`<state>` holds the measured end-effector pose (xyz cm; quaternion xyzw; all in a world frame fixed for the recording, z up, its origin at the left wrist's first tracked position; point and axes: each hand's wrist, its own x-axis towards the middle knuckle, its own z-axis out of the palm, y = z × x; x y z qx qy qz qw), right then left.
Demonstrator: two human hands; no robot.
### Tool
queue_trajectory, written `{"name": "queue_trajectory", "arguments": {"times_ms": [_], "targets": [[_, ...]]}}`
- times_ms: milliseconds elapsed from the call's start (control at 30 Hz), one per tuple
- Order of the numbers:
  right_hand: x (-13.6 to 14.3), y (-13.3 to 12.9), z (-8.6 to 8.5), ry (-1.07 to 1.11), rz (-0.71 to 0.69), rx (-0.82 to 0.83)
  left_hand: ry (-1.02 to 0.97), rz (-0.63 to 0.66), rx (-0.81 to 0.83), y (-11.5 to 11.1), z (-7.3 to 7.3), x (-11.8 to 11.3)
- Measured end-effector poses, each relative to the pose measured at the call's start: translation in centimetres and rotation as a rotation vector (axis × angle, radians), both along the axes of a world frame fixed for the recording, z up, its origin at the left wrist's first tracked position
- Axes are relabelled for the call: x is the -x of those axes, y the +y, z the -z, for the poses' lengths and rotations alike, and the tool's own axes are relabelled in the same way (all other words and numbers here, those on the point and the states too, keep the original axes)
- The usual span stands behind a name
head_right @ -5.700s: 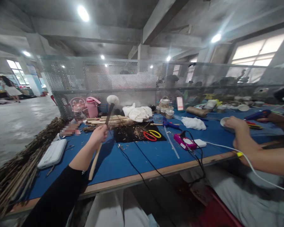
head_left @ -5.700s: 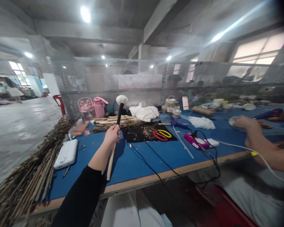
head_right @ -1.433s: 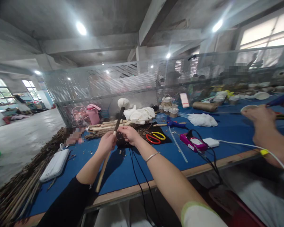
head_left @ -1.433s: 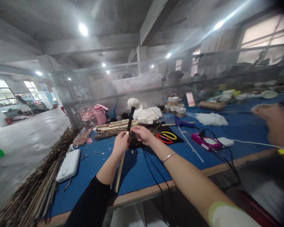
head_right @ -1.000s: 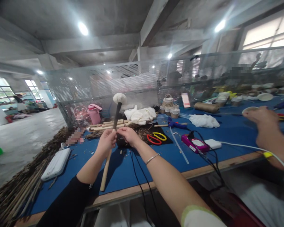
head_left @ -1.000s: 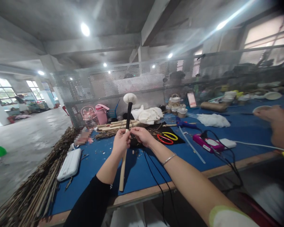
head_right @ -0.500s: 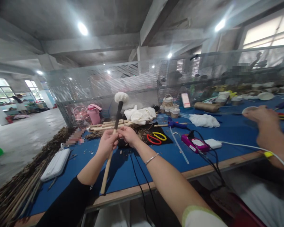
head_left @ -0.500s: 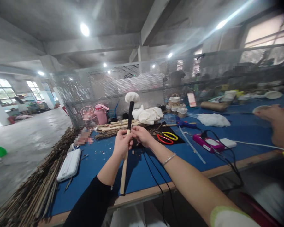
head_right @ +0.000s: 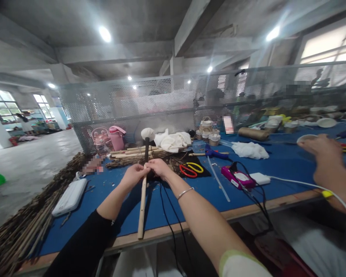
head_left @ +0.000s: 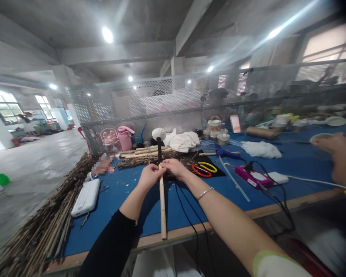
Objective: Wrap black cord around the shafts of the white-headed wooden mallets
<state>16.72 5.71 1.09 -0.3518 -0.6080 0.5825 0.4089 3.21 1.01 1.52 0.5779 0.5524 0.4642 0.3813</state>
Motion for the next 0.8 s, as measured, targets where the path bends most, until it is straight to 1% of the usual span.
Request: {"name": "queue_trajectory", "arguments": {"times_ms": [100, 167, 300, 400, 500, 567, 633, 700, 800], "targets": [[0.1, -0.2, -0.1, -0.028, -0.003, -0.028, -0.115, 0.11, 0.08, 0.1, -0.4, 0.8], [0.0, -0.1, 0.0, -0.017, -0.035, -0.022, -0.201, 0.153, 0.114, 0.2, -0.5, 0.9], [-0.6, 0.2, 0.1, 0.089, -0.188, 0.096, -0.361, 0.223, 0.165, 0.2, -0.4, 0.7], [-1.0, 0.3, 0.1, 0.172, -0.273, 0.137, -0.475, 0.326, 0.206, 0.1, -0.4, 0.7], [-1.0, 0.3, 0.0, 0.165, -0.255, 0.088, -0.51, 0.406, 0.258, 0.1, -0.5, 0.8], [-0.8, 0.2, 0.0, 0.1, -0.208, 0.053, -0.45, 0.379, 0.295, 0.0, -0.5, 0.9], [-0.6, 0.2, 0.1, 0.022, -0.151, 0.029, -0.354, 0.303, 0.303, 0.0, -0.3, 0.9], [-0.4, 0.2, 0.2, -0.036, -0.115, 0.011, -0.278, 0.238, 0.276, 0.0, 0.0, 0.8], [-0.2, 0.2, 0.3, -0.063, -0.109, -0.015, -0.248, 0.217, 0.232, 0.2, 0.4, 0.7]]}}
